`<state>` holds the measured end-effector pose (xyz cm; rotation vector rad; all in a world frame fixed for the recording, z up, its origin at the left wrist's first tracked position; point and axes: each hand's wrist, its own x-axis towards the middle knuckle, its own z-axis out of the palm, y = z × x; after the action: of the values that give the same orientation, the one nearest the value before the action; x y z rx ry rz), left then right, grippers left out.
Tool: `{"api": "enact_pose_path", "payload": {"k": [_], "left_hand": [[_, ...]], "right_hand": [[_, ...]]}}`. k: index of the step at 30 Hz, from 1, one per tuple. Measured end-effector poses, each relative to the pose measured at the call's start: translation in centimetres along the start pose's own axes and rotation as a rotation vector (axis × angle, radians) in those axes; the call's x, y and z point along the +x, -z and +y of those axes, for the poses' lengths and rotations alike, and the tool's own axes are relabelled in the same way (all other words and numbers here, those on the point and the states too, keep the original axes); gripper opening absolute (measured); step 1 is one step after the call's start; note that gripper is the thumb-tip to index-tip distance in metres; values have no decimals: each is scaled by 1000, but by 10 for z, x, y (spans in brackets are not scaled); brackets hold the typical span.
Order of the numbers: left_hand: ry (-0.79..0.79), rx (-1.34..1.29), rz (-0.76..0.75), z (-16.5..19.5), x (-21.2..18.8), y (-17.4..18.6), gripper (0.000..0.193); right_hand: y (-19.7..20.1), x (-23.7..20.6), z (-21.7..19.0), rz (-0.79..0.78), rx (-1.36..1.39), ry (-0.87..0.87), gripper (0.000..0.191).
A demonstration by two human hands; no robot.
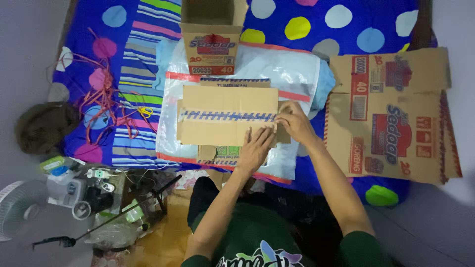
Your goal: The person assembles empty cardboard boxes by folding flaps and securing them with tape. They handle multiple boxes, aligning edges and applying tape to close the seams. The boxes are placed on a bed with other items nearby.
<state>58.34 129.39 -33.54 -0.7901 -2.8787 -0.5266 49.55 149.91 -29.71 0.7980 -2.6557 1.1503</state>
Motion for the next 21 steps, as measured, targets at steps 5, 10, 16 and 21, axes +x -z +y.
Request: {"api": "enact_pose_path", "payload": {"k": [5,10,16,21], "left_hand": [[-7,-13,22,0,0,3,59],[-10,23,0,-1,1,6,61],[-4,-1,-20,-2,2,2,62],[-14,76,-47,-3,3,-1,63]], "right_hand": [[0,16,7,-60,79,-17,14],[-1,22,7,-70,135,-86,10],[-2,25,3,25,-88,41,6],[-5,31,2,-13,-3,-59,5]]}}
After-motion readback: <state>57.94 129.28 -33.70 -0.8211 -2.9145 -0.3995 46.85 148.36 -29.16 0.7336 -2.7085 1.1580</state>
